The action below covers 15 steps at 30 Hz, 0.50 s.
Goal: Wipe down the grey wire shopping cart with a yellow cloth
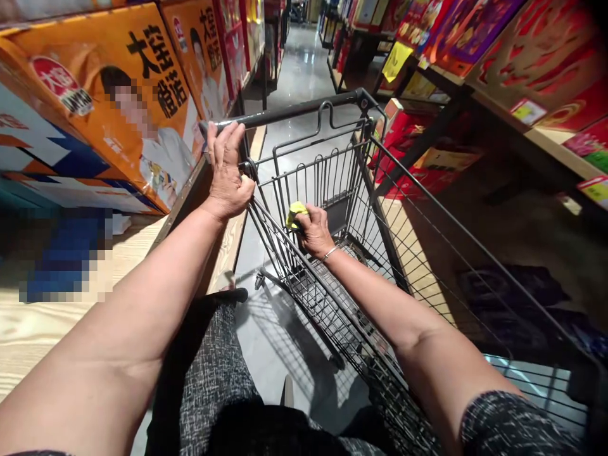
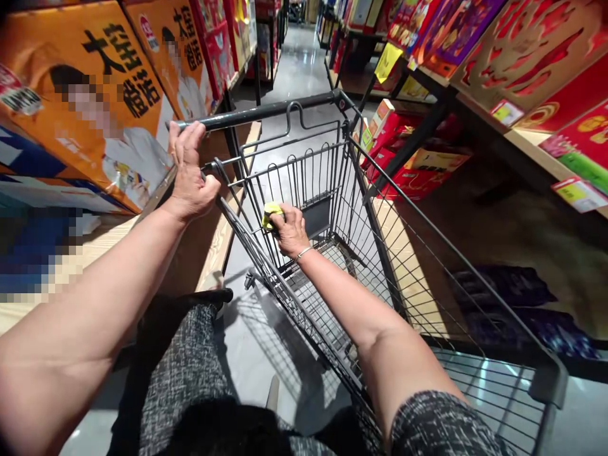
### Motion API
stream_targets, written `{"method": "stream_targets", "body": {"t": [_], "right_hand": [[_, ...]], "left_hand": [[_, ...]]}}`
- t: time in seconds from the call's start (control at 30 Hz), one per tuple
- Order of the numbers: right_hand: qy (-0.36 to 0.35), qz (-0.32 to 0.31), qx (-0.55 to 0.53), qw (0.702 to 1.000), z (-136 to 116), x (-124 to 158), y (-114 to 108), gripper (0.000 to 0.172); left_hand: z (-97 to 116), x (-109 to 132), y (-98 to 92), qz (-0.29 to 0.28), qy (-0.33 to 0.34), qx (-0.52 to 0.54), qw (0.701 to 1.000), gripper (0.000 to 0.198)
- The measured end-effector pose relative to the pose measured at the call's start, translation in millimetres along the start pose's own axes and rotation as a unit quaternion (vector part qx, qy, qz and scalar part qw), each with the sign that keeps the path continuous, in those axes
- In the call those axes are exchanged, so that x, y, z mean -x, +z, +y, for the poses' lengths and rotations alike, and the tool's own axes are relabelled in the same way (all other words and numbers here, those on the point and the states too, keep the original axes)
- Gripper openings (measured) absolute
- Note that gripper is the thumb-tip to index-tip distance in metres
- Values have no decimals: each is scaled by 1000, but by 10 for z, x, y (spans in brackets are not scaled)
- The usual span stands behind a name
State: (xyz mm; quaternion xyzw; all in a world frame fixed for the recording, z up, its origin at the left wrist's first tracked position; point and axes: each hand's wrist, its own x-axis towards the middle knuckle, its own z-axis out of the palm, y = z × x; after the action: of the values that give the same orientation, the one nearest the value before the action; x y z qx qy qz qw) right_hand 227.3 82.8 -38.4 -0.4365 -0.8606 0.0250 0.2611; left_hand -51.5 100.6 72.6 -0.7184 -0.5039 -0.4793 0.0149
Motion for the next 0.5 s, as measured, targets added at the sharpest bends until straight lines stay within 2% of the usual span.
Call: {"method": "stream_targets", "body": {"t": [0.1,0.2,0.3,0.4,0.5], "right_hand": [[-31,27,-3,999,66,-167,-182,51],[-66,54,8,996,107,-450,-359,73],[-77,29,19,996,140,-584,-328,81],[-72,-43,6,996,230,-334,-78,65],[-56,-160,-22,985,390,249,204,48]], "left_hand": [[-73,-73,22,-9,13,4,1000,93],[-61,-129,20,-20,15,-14,1000,94],[12,-182,-2,-43,12,-37,998,96],[37,-262,-10,-64,-14,-49,997,101],[-38,-362,18,-76,-47,-51,995,104]]}}
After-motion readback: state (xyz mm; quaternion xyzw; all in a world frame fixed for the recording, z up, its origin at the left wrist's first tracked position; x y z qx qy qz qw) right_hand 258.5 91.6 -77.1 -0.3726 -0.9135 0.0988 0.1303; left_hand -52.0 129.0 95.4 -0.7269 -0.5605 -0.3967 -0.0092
